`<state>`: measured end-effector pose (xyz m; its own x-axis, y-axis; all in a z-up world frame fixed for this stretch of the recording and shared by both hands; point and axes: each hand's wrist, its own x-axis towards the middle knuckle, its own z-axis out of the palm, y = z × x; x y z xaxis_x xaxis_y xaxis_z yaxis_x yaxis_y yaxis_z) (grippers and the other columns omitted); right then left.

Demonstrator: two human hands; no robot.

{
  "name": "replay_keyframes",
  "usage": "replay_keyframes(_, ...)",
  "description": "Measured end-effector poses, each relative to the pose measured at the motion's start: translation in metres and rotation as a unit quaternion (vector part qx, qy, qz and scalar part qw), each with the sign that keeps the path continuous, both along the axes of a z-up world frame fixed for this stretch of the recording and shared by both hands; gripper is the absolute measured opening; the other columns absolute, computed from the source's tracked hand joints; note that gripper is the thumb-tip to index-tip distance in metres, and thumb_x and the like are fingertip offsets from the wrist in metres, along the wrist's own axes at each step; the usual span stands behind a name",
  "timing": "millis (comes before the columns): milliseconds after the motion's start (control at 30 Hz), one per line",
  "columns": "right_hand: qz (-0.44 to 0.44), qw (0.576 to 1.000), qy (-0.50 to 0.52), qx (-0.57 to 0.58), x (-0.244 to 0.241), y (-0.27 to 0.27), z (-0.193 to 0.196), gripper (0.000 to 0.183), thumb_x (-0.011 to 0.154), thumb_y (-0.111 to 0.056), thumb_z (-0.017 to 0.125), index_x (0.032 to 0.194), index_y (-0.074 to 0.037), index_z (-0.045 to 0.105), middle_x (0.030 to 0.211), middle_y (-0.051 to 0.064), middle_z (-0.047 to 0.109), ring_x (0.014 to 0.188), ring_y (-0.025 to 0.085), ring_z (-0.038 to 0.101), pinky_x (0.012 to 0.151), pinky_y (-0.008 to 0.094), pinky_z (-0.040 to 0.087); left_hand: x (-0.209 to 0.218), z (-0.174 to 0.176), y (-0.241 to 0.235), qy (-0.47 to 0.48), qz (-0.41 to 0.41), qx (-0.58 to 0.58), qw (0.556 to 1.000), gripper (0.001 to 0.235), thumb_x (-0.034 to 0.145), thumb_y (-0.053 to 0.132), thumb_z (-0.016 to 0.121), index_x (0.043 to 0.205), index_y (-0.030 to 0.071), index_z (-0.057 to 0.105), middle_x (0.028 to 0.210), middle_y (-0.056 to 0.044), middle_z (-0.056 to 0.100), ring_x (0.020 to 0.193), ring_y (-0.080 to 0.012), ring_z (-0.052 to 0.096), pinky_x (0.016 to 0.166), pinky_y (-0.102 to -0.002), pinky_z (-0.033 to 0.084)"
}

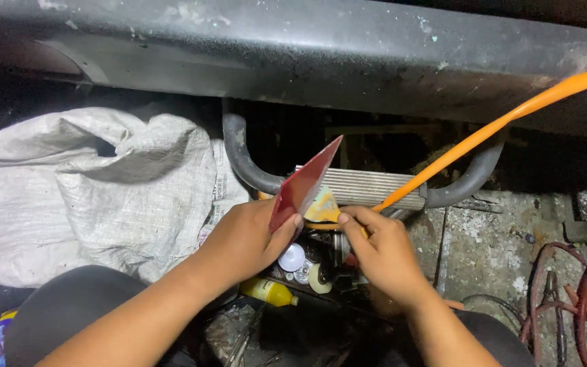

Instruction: The person scoops a white paste from a small container onto a red plastic spreader and applies it to a damaged area on a black car bumper. They repeatedly smooth the filler over the surface and scrape excess material back into the container.

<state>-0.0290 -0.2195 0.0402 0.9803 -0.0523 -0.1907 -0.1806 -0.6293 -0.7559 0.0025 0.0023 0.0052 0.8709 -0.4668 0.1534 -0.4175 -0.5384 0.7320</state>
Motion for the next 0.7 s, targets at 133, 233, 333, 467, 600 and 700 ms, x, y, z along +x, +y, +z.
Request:
replay_keyframes(133, -0.05, 0.993, 0.055, 0.087, 0.007, 0.005, -0.007, 0.029, 0.1, -0.02, 0.059, 0.112, -0.006, 0.081, 0.083, 0.015, 0.083, 0.077, 0.019, 0.07, 0.082, 0.042, 0.058, 0.001, -0.004, 0.0, 0.016, 0.004, 0.001, 1.0, 0.029, 0.101, 0.027, 0.054, 0.084, 0.006, 0.065, 0.068, -0.019, 0.069, 0.071, -0.0417, 0.07, 0.061, -0.044, 0.058)
replay_keyframes(233, -0.074, 0.975, 0.057, 0.199, 0.009, 0.001, -0.017, 0.027, 0.101, -0.016, 0.058, 0.109, -0.001, 0.08, 0.048, 0.011, 0.053, 0.046, 0.019, 0.053, 0.051, 0.032, 0.051, -0.002, 0.008, -0.001, 0.011, -0.017, 0.02, 1.0, 0.026, 0.102, 0.025, 0.052, 0.099, 0.004, 0.067, 0.071, -0.021, 0.069, 0.073, -0.0412, 0.071, 0.062, -0.043, 0.059)
replay_keyframes(333, -0.062, 0.967, 0.045, 0.245, 0.008, -0.01, -0.031, 0.027, 0.102, -0.013, 0.056, 0.103, 0.003, 0.078, 0.05, 0.008, 0.047, 0.05, 0.016, 0.044, 0.051, 0.031, 0.045, -0.005, 0.026, -0.002, 0.018, -0.029, 0.016, 0.999, 0.027, 0.101, 0.02, 0.052, 0.114, 0.001, 0.067, 0.074, -0.021, 0.073, 0.072, -0.0387, 0.073, 0.064, -0.044, 0.059)
replay_keyframes(467, -0.046, 0.975, -0.039, 0.216, 0.008, -0.013, -0.025, 0.028, 0.104, -0.017, 0.055, 0.104, 0.002, 0.076, 0.051, 0.008, 0.051, 0.053, 0.015, 0.044, 0.054, 0.03, 0.042, 0.0, 0.007, -0.002, 0.119, -0.002, 0.001, 0.993, 0.031, 0.101, 0.028, 0.053, 0.105, 0.003, 0.07, 0.074, -0.022, 0.073, 0.073, -0.0385, 0.073, 0.062, -0.041, 0.058)
replay_keyframes(600, 0.033, 0.968, -0.244, 0.04, 0.006, -0.014, -0.017, 0.027, 0.102, -0.013, 0.061, 0.123, -0.004, 0.076, 0.093, 0.019, 0.078, 0.086, 0.027, 0.074, 0.078, 0.044, 0.057, 0.006, 0.025, -0.001, 0.259, 0.101, -0.132, 0.952, 0.039, 0.096, 0.032, 0.061, 0.103, -0.002, 0.076, 0.08, -0.023, 0.078, 0.077, -0.0317, 0.076, 0.068, -0.042, 0.059)
replay_keyframes(700, 0.071, 0.961, -0.268, 0.014, 0.004, -0.01, -0.019, 0.03, 0.099, -0.013, 0.065, 0.127, -0.015, 0.077, 0.078, 0.013, 0.068, 0.068, 0.022, 0.062, 0.066, 0.039, 0.053, 0.009, 0.029, -0.002, 0.273, 0.113, -0.177, 0.939, 0.039, 0.095, 0.03, 0.064, 0.108, -0.005, 0.075, 0.086, -0.024, 0.078, 0.08, -0.0338, 0.076, 0.073, -0.045, 0.061)
